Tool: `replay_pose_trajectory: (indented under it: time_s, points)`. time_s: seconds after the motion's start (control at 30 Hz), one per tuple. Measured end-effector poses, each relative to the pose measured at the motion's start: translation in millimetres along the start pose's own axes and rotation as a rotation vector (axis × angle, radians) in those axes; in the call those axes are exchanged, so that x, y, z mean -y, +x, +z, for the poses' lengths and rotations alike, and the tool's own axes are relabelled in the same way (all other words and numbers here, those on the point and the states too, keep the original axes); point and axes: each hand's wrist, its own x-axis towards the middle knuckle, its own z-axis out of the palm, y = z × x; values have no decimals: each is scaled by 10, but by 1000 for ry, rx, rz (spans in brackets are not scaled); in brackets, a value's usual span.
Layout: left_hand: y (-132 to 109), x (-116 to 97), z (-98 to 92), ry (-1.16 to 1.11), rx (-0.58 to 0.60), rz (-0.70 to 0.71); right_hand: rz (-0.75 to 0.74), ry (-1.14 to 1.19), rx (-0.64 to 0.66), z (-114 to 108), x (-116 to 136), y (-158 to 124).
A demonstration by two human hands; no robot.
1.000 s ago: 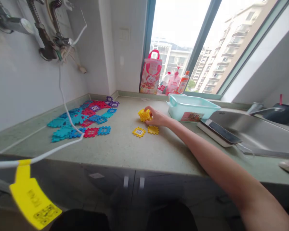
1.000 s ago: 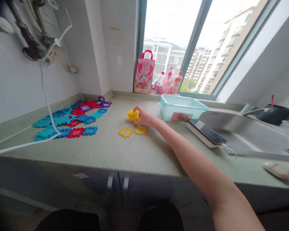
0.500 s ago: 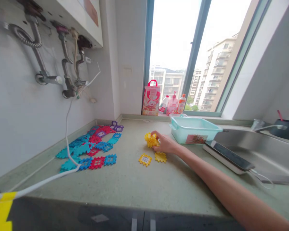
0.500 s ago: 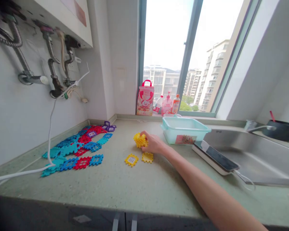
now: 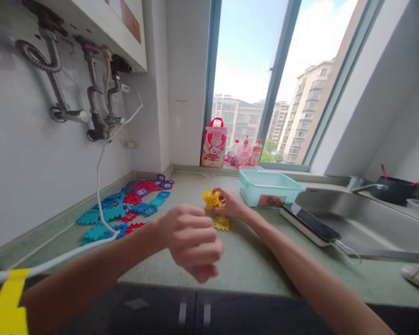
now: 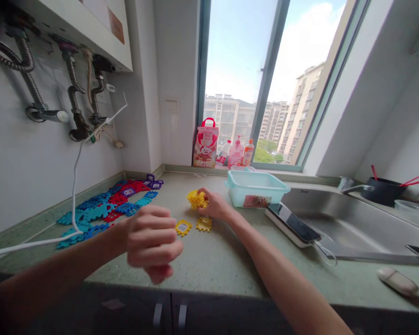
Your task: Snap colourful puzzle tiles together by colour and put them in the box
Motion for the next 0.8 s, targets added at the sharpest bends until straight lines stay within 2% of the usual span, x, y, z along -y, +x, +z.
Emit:
replay_pose_trajectory:
  time_s: [0.1, 0.17, 0.23, 0.33, 0.43, 0.5, 0.57, 0.67, 0.73, 0.8]
  points:
    - [122, 410, 140, 39, 57, -25, -9, 62, -31, -24, -18, 16]
    - [84, 644, 296, 86, 4, -111, -14, 80, -63, -45, -37, 36]
    - [-17, 781, 455, 98, 43, -72, -25, 85, -104, -86, -38, 53]
    - [-126, 823, 595, 90, 79, -50, -60, 28, -169, -219, 33, 60]
    - [-102, 799, 619, 105, 72, -135, -112, -107, -214, -454, 142, 58]
    - [-68, 799, 630, 124, 121, -167, -123, -183, -262, -658, 162, 62]
    - [-58, 817, 659, 144, 197, -205, -69, -223, -343, -893, 99, 70]
    - [-79, 859, 702, 169, 280, -291, 101, -282, -429, -1286, -150, 92]
    - [-98, 885, 704, 163, 323, -378, 256, -336, -364, -1534, -371, 126]
    - [-115, 904, 686, 137, 372, -478, 395, -348, -206, -1719, -579, 176]
